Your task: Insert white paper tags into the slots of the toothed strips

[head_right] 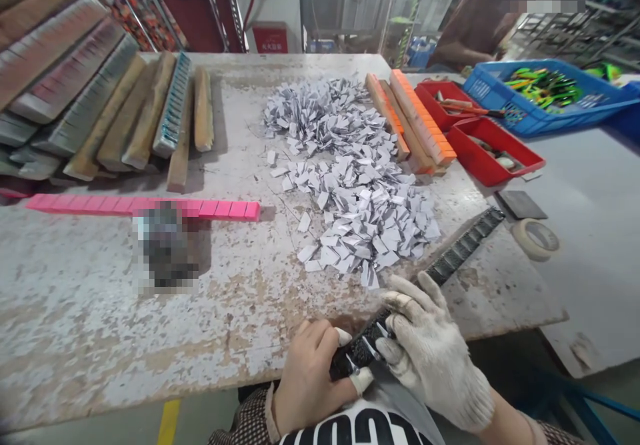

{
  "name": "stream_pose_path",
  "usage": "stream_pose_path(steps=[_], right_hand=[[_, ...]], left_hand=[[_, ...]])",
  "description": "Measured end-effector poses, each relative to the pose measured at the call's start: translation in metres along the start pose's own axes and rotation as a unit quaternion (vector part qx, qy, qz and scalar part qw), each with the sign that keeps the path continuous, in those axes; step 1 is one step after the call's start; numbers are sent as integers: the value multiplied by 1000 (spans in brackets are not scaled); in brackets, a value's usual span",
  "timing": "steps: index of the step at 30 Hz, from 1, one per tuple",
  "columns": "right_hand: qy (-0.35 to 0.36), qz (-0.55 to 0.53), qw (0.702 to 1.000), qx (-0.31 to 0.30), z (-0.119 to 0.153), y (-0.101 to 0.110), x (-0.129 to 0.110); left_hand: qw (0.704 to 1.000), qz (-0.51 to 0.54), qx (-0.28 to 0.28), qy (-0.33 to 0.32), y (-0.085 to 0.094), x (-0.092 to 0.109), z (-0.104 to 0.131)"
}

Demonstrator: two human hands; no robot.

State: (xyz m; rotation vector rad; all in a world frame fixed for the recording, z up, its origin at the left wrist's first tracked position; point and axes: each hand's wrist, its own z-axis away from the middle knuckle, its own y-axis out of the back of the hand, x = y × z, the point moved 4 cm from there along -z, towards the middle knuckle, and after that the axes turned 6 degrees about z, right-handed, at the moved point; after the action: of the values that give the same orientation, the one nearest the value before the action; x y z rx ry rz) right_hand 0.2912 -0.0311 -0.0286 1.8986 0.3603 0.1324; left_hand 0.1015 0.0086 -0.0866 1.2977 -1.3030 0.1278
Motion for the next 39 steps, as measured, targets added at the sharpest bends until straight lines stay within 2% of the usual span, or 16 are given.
stream_pose_path(steps=[6,10,12,15,16,18,20,22,25,29,32,34,36,39], right_hand=[[-35,-25,997,61,6,-13,-8],[-29,-53,993,100,10,-20,-6],[-24,-62,994,91,10,-20,-3],[-28,-91,992,79,7,-18,-1],[-31,-102,991,82,5,-18,-2],[-39,-121,987,96,1,-17,-8],[-42,-137,984,104,-3,-19,-17],[-34,-157,981,112,-4,-20,-26],[-23,-194,972,129,-2,-17,-28],[-75,-200,966,145,6,-7,-9],[-104,-172,966,161,4,-3,5],[-115,-151,967,170,-3,-2,9],[-112,-141,969,171,-14,-1,9],[-74,-164,971,158,-33,2,3]], left_hand=[[1000,-17,4,6,0,2,0],[1000,-16,-7,26,5,5,-4],[998,3,-53,28,15,6,-9],[984,69,-162,26,39,1,-20],[982,70,-169,38,50,-3,-26],[990,2,-109,88,73,-15,-44],[983,-102,-35,149,89,-29,-65],[969,-160,-20,187,90,-40,-85],[965,-164,-35,203,81,-53,-108],[971,-121,-33,204,75,-63,-116],[977,-73,-11,199,80,-58,-111],[981,-33,-9,190,83,-46,-104],[983,72,-24,168,82,-27,-95],[946,287,-54,143,74,3,-80]])
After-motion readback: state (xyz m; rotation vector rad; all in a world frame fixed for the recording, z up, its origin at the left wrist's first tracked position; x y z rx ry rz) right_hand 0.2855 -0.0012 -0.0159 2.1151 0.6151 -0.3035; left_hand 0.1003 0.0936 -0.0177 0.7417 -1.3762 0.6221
